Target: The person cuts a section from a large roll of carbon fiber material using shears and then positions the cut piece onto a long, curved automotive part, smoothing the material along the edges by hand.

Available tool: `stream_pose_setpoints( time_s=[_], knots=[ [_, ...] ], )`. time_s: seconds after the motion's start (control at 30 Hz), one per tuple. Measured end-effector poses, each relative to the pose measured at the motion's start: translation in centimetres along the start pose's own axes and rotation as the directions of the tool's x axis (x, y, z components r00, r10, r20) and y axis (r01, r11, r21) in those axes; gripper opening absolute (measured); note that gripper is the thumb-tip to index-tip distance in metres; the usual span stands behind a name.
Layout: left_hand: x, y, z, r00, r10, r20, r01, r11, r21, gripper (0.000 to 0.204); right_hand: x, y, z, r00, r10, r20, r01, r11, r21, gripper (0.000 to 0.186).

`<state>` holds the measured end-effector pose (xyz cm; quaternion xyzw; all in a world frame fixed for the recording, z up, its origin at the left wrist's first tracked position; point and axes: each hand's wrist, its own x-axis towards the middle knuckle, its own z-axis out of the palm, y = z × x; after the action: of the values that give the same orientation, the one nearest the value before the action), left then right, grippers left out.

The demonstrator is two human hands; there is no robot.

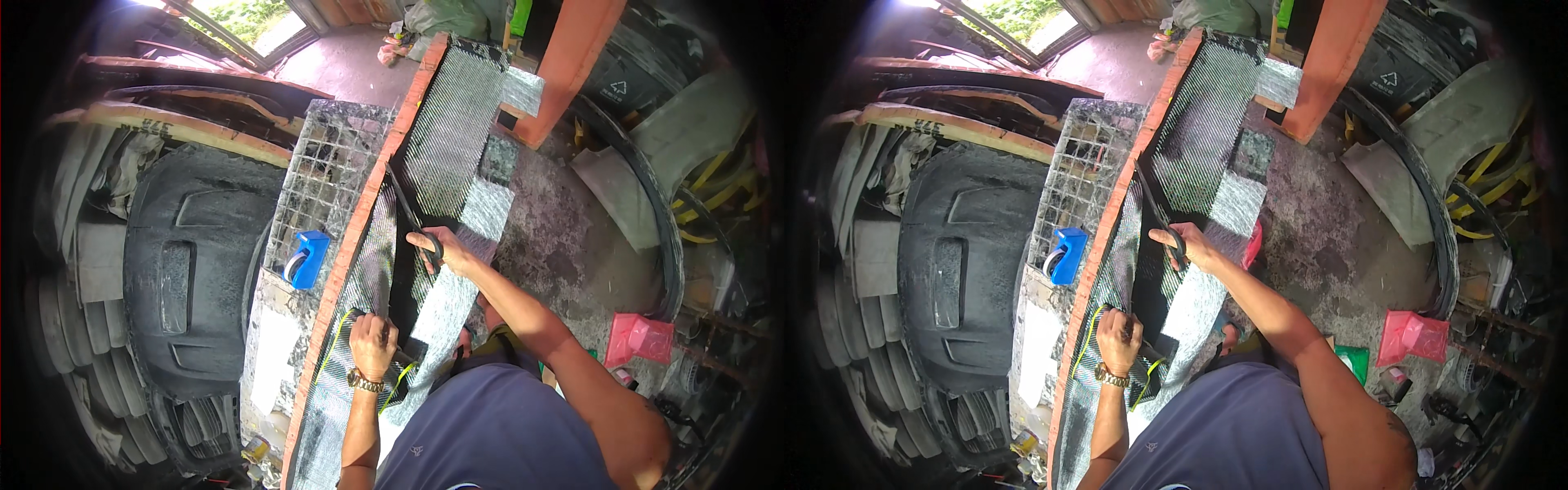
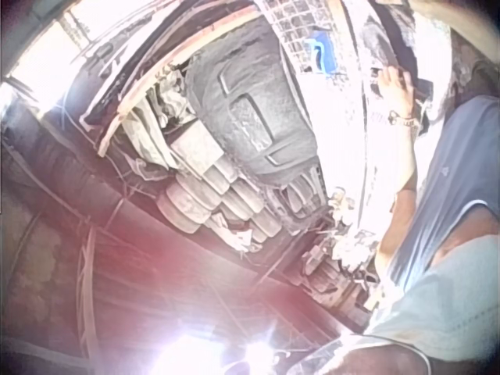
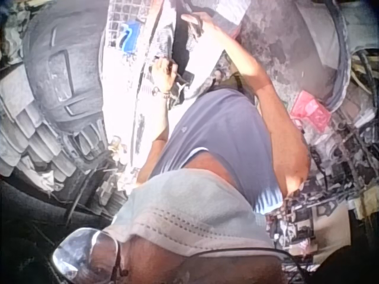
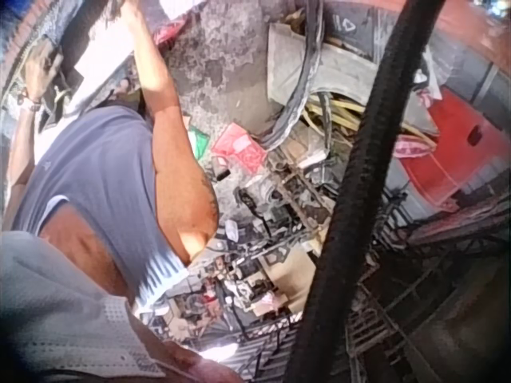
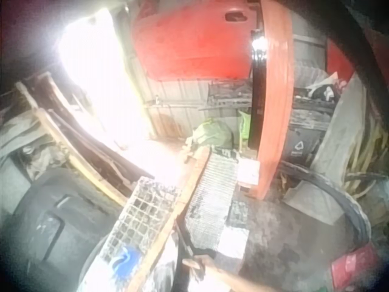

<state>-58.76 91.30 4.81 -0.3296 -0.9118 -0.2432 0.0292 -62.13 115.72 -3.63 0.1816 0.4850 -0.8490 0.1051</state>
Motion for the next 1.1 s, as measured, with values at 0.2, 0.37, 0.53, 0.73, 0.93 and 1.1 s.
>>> stream_pose_setpoints(
  time_s=[0.2, 0.37, 0.53, 0.73, 0.93, 1.1],
  knots=[
    [-0.1, -0.1, 0.0, 1.000, -0.001, 0.005, 0.001, 1.000, -0.004, 0.025, -0.3, -0.1, 0.1, 1.000, -0.007, -0.008, 0.007, 1.000, -0.001, 0.050],
    [0.4, 0.5, 0.4, 1.000, 0.014, 0.010, -0.014, 1.000, -0.012, 0.024, -0.4, -0.5, -0.9, 1.000, -0.008, -0.020, 0.008, 1.000, -0.017, 0.051],
    [0.0, 0.2, 0.1, 1.000, 0.026, 0.006, -0.026, 1.000, -0.011, 0.021, -0.6, -1.2, -0.1, 0.999, -0.025, 0.048, 0.028, 0.997, -0.072, 0.052],
    [-0.4, -0.1, -0.4, 0.999, -0.043, -0.011, 0.042, 0.997, -0.065, 0.019, -3.4, -1.6, 1.1, 0.997, -0.066, 0.046, 0.076, 0.968, -0.241, 0.042],
    [-4.6, 1.5, -1.6, 0.987, -0.146, -0.065, 0.137, 0.983, -0.126, 0.033, -4.0, 0.8, 3.7, 0.979, -0.111, -0.170, 0.051, 0.945, -0.323, 0.039],
    [-14.6, -0.2, -3.6, 0.767, -0.535, -0.354, 0.500, 0.844, -0.193, 0.034, -2.6, 3.1, 2.6, 0.935, -0.322, -0.149, 0.223, 0.860, -0.459, 0.023]
  ],
)
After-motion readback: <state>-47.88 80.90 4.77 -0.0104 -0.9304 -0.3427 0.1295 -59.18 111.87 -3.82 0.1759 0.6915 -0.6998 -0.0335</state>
